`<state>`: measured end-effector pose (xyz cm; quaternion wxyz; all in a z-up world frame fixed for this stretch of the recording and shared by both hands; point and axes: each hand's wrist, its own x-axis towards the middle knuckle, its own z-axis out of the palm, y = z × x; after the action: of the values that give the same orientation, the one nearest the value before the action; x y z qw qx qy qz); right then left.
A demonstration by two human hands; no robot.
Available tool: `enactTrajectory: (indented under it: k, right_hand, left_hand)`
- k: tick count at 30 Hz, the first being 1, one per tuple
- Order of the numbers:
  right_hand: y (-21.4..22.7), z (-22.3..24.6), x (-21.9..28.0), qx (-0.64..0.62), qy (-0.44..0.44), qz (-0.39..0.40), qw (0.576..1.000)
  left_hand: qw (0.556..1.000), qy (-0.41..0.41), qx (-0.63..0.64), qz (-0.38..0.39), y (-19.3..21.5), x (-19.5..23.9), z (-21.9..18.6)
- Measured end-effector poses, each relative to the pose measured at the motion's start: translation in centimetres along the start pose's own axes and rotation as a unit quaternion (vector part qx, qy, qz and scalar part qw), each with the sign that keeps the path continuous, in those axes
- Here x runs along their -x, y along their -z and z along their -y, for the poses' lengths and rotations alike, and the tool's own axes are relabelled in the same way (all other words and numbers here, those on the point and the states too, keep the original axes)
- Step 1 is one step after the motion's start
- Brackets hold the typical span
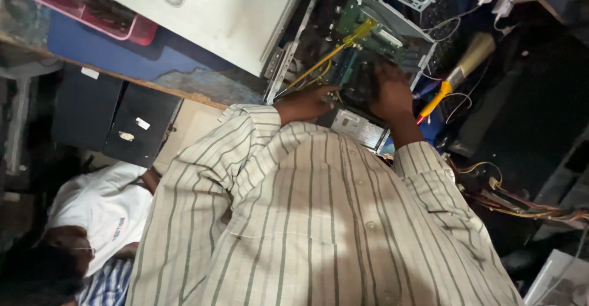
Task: The person cleans a CPU cooler with a brush, then installs it into a computer case. They use a screwdriver to secure the cooler and other components inside the case.
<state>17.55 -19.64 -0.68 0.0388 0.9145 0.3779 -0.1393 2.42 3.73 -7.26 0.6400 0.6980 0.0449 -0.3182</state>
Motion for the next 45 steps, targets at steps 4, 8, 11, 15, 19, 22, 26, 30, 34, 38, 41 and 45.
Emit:
enactTrajectory:
  k: [4, 8, 11, 15, 19, 22, 26, 30, 34, 38, 41, 45]
  right_hand:
    - [-0.3, -0.4, 0.1, -0.03, 0.032, -0.032, 0.999]
    - [-0.5, -0.3, 0.2, -0.039, 0.03, -0.026, 0.998]
    - [-0.4, -0.1, 0.7, -0.08, 0.023, -0.046, 0.995]
    - [-0.3, -0.3, 2.4, -0.159, 0.003, -0.082, 0.984]
    - [-0.5, 0.2, 5.2, -0.249, -0.028, -0.162, 0.955]
    - [-1.1, 1.4, 7.4, -0.268, -0.066, -0.204, 0.939]
    - [-1.5, 3.9, 9.0, -0.295, -0.087, -0.256, 0.916]
    - [-1.6, 5.2, 10.2, -0.342, -0.099, -0.247, 0.901]
    - [-1.6, 4.8, 10.9, -0.35, -0.1, -0.249, 0.898]
    - [-2.0, 4.4, 12.2, -0.369, -0.112, -0.248, 0.889]
    - [-1.6, 3.5, 12.8, -0.394, -0.1, -0.252, 0.878]
    - [-0.3, 2.6, 13.0, -0.406, -0.088, -0.286, 0.864]
  left_hand:
    - [0.984, -0.169, -0.028, -0.045, -0.2, -0.5, 0.2]
    - [0.984, -0.165, -0.04, -0.046, -0.3, -0.4, 0.2]
    - [0.984, -0.161, -0.055, -0.047, 0.1, 0.4, -0.1]
    - [0.984, -0.161, -0.038, -0.066, 0.0, 1.1, -0.9]
    - [0.91, -0.277, -0.16, -0.263, 0.6, 1.4, -1.7]
    - [0.899, -0.164, -0.247, -0.321, 1.8, 0.4, -2.2]
    - [0.855, -0.078, -0.399, -0.322, 2.9, -2.0, -3.0]
    - [0.831, -0.038, -0.466, -0.302, 2.7, -3.9, -3.0]
    - [0.87, -0.009, -0.419, -0.26, 4.0, -4.4, -2.5]
    - [0.908, -0.02, -0.296, -0.296, 4.1, -4.1, -2.6]
    - [0.889, -0.059, -0.252, -0.377, 3.4, -3.3, -4.3]
    - [0.881, -0.154, -0.191, -0.404, 2.5, -0.8, -8.2]
